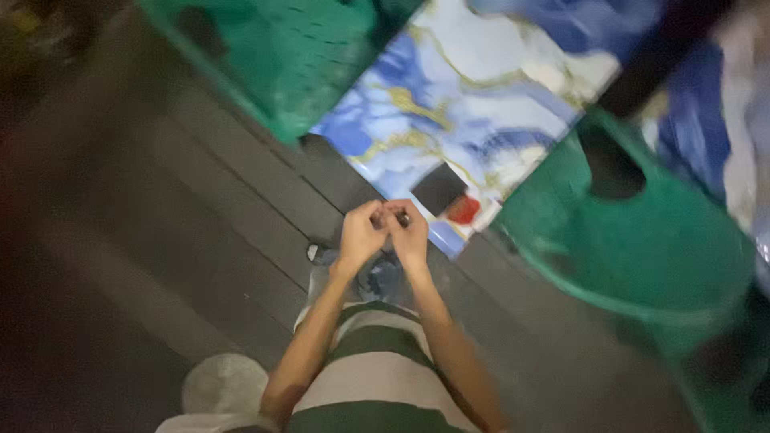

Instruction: The person wipes a large glossy panel with a dark cloth, sprays it with a white bottle, and continues wiping across the surface. They then pick up two clear glasses and place them on the panel.

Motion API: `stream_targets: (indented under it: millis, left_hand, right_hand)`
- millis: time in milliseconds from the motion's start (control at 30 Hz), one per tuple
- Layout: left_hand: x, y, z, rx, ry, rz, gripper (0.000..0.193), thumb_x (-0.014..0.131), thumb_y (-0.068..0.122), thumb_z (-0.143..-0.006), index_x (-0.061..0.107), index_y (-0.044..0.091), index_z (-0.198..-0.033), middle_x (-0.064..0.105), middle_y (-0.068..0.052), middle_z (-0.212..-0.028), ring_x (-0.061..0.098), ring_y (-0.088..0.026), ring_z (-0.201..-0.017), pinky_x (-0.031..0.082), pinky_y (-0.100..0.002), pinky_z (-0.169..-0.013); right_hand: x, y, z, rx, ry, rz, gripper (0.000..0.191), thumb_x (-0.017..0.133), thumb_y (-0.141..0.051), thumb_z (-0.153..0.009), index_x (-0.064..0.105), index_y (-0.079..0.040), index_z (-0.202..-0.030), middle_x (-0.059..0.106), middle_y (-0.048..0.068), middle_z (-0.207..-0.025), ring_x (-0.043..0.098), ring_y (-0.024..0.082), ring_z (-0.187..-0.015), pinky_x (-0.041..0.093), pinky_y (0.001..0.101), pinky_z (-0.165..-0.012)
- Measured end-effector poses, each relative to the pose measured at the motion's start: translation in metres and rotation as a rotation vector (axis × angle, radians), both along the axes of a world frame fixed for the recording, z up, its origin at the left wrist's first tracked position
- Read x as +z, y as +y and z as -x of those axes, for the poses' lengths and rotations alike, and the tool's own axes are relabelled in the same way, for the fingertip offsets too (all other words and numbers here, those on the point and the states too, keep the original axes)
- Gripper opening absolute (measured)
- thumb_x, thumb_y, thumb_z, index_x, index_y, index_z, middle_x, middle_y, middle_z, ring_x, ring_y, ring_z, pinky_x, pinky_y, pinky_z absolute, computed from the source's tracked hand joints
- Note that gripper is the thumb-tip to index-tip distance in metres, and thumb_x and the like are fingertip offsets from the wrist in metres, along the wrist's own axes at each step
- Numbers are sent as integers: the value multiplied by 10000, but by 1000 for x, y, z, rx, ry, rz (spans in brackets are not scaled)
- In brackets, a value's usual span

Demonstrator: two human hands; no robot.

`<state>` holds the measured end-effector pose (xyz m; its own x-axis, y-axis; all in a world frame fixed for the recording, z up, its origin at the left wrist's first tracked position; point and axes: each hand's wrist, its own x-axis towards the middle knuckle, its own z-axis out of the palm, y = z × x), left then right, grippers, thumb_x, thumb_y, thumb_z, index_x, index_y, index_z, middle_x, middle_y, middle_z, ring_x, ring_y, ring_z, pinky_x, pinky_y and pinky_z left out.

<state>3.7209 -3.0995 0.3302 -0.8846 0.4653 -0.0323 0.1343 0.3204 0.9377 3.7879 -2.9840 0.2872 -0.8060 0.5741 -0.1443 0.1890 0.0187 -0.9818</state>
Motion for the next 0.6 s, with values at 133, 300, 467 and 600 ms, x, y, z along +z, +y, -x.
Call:
stream_targets:
  millis: [133, 300, 467, 600]
  left_hand:
    - [35, -99, 35, 131, -31, 52, 182, 792, 142, -856, 710, 6, -945, 720, -118, -823, 679, -217, -652, 546, -368, -618]
    - [64, -210, 83, 353, -172, 33, 217, 676, 194, -1015, 775, 44, -1137, 751, -149, -919, 704, -309, -799, 545, -390, -717]
    - [95, -267, 118, 444, 227, 154, 500, 442, 327, -1079, 543, 42, -1477, 410, -254, -1618, 433, -413, -1441, 350, -515, -1166]
    - [99, -294, 145, 401, 248, 18, 673, 335, 442, -1111, 269, 43, -1649, 229, -178, -1739, 165, -400, -1638, 60, -563, -1328]
  right_hand:
    - [28, -68, 66, 210, 53, -10, 131, 729, -111, -973, 703, -33, -1074, 696, 27, -908, 655, 104, -815, 535, 262, -718]
    - [51, -159, 140, 500, -143, 128, 307, 596, -262, -994, 683, -73, -1219, 712, 41, -1096, 651, 129, -1018, 511, 296, -878]
    - [72, -269, 213, 471, -149, 971, 537, 430, -435, -1107, 510, -36, -1458, 546, 148, -1463, 553, 275, -1289, 425, 436, -1108]
    - [85, -327, 251, 812, 68, 1050, 644, 319, -488, -1060, 353, -74, -1553, 427, 200, -1582, 511, 383, -1395, 399, 529, -1160]
